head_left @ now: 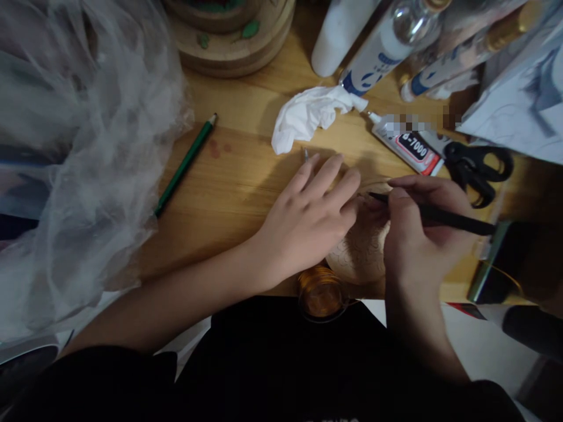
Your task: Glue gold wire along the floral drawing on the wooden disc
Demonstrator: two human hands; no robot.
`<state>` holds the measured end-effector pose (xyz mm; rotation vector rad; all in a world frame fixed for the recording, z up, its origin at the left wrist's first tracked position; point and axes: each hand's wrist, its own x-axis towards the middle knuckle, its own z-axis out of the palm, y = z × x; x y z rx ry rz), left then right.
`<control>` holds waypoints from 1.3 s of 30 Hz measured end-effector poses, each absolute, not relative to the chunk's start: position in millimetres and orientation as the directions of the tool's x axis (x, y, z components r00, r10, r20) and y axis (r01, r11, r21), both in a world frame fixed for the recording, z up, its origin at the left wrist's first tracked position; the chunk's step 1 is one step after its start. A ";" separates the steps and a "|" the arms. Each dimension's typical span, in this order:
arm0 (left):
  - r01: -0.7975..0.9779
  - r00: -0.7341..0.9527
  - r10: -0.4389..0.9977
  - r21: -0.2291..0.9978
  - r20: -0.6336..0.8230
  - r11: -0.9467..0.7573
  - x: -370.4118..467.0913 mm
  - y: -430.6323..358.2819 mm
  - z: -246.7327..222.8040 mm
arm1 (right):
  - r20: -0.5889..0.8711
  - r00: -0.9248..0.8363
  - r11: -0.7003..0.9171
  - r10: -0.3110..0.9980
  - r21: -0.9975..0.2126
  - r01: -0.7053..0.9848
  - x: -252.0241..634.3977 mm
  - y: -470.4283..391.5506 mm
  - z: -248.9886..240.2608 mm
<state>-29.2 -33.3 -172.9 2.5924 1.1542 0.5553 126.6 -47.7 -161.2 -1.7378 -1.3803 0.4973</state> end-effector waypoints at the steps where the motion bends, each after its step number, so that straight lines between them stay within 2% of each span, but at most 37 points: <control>1: 0.656 0.619 0.750 0.373 0.232 -0.656 -29.4 -33.1 -172.4 | 0.180 0.314 -0.050 0.932 -0.794 0.606 126.2 -47.4 -161.0; 7: 0.656 0.615 0.759 0.397 0.213 -0.642 -28.9 -32.7 -171.8 | 0.094 0.376 -0.140 0.922 -0.825 0.548 124.2 -47.5 -163.9; 15: 0.652 0.618 0.754 0.392 0.223 -0.650 -28.7 -32.5 -172.9 | 0.073 0.424 -0.204 0.903 -0.795 0.571 122.3 -45.7 -166.9; 23: 0.650 0.621 0.756 0.404 0.206 -0.644 -28.9 -32.6 -171.9 | 0.125 0.413 -0.178 0.902 -0.765 0.619 120.3 -43.5 -165.1; 29: 0.659 0.605 0.765 0.400 0.221 -0.637 -28.0 -32.4 -172.5 | 0.132 0.358 -0.159 0.924 -0.721 0.675 121.6 -45.1 -163.7; 34: 0.651 0.614 0.762 0.416 0.204 -0.635 -27.9 -32.6 -173.9 | 0.144 0.276 -0.125 0.950 -0.634 0.763 122.6 -44.3 -158.8; 39: 0.656 0.607 0.765 0.407 0.216 -0.635 -27.5 -32.9 -175.1 | 0.154 0.246 -0.100 0.957 -0.621 0.777 123.9 -45.0 -157.7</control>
